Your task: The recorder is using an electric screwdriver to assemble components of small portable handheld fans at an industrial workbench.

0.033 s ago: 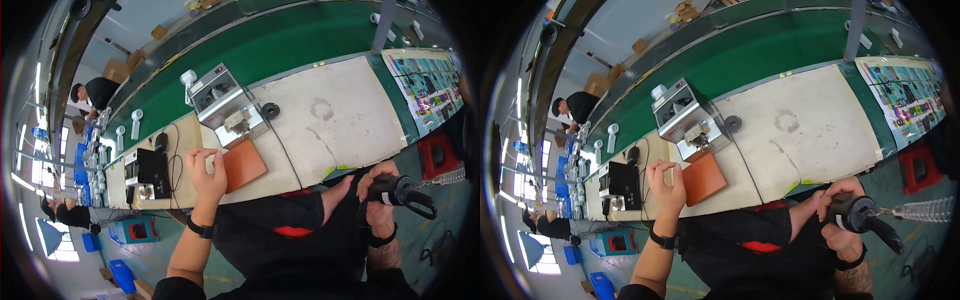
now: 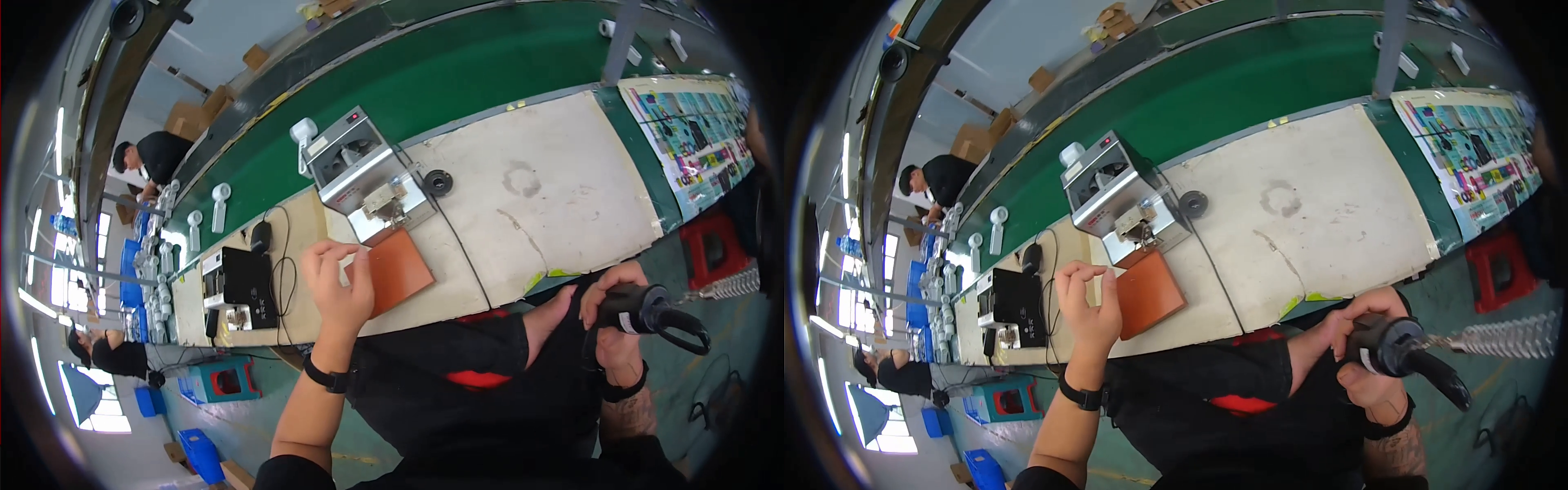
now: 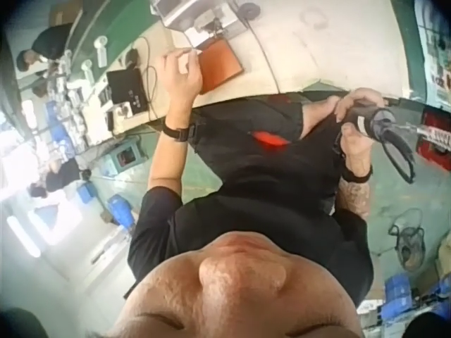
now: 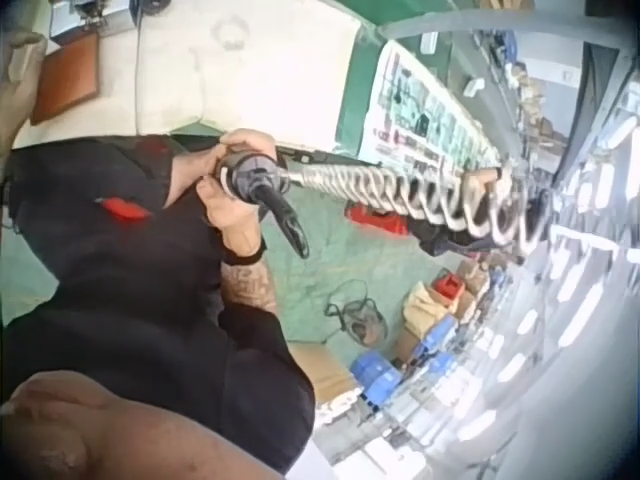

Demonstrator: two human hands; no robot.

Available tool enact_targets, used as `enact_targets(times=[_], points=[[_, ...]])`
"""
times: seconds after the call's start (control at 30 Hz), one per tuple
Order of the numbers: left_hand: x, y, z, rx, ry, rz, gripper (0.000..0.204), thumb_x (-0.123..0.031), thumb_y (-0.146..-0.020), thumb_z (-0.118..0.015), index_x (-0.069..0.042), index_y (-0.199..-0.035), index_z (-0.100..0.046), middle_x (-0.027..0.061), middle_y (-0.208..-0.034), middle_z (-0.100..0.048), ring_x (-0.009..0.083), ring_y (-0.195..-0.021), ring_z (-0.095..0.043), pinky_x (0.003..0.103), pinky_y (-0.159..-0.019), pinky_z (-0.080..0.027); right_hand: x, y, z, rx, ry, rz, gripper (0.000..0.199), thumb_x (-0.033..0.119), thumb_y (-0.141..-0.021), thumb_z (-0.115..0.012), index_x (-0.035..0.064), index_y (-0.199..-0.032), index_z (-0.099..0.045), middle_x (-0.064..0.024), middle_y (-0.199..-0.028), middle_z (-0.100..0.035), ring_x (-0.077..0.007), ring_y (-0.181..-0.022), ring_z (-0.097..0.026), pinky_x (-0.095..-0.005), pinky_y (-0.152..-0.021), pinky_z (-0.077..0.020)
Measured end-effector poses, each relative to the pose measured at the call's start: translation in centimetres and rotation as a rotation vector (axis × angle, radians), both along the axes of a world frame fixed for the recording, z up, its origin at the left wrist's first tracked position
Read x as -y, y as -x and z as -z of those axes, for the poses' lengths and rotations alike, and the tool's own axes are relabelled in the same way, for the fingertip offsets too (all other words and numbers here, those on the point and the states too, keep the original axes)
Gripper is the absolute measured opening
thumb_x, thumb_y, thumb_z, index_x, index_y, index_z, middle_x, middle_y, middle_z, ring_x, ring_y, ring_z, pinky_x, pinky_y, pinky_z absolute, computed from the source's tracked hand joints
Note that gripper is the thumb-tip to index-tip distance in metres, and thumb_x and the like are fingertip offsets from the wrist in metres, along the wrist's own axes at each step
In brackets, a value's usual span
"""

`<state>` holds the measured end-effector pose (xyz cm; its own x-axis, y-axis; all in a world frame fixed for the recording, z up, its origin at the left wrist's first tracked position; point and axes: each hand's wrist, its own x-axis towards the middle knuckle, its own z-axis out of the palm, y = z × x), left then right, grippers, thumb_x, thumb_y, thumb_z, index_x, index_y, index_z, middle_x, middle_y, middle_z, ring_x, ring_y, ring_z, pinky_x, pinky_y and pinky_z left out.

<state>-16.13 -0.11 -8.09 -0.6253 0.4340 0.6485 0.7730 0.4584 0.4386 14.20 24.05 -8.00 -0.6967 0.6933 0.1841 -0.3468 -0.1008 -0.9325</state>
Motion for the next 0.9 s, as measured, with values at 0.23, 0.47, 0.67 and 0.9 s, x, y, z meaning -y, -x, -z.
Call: enact_targets(times=[0.23, 0.47, 0.67, 0.9], points=[[-13.5, 0.9, -3.8, -0.341, 0.689, 0.521, 0.029, -0.013, -0.078, -0.077, -0.013, -0.107, -0.072, 0.0043, -0.101, -0.071, 0.0262, -0.112, -0.059, 0.042, -0.092, -0.041, 1.0, 0.2, -0.9, 0.005, 0.035, -0.078, 0.076, 0.044, -0.072, -0.095, 0.0023, -0.115, -0.049, -0.0023, -0.074, -0.061, -0.0074, -0.066, -0.057, -0.0227, -0.061, -0.0443], [-17.6, 3.6, -2.5, -0.4, 1.363, 0.351, 0.028, -0.02, -0.085, -0.074, -0.014, -0.112, -0.071, 0.0064, -0.105, -0.073, 0.0291, -0.12, -0.055, 0.047, -0.104, -0.037, 1.2, -1.5, -0.9, -0.007, -0.012, -0.023, 0.076, 0.047, -0.072, -0.093, 0.0026, -0.115, -0.048, -0.0041, -0.073, -0.06, -0.0104, -0.064, -0.057, -0.0246, -0.06, -0.0441], [-11.8, -1.3, -7.1, -0.123, 0.549, 0.492, 0.045, -0.024, -0.086, -0.079, -0.01, -0.128, -0.067, 0.01, -0.111, -0.072, 0.0323, -0.12, -0.058, 0.048, -0.105, -0.039, 0.6, -2.5, -0.7, 0.057, -0.037, 0.049, 0.08, 0.056, -0.07, -0.093, 0.0056, -0.111, -0.047, -0.0031, -0.07, -0.056, -0.0126, -0.061, -0.055, -0.0266, -0.058, -0.0439], [2.8, -0.6, -4.9, 0.374, 0.298, 0.103, 0.05, -0.012, -0.084, -0.084, -0.004, -0.13, -0.064, 0.0133, -0.118, -0.072, 0.0181, -0.083, -0.071, 0.032, -0.08, -0.053, 0.2, -1.8, -0.8, 0.01, -0.028, -0.018, 0.079, 0.05, -0.072, -0.093, 0.0027, -0.116, -0.047, -0.0031, -0.075, -0.06, -0.0095, -0.066, -0.055, -0.0247, -0.062, -0.0418]])
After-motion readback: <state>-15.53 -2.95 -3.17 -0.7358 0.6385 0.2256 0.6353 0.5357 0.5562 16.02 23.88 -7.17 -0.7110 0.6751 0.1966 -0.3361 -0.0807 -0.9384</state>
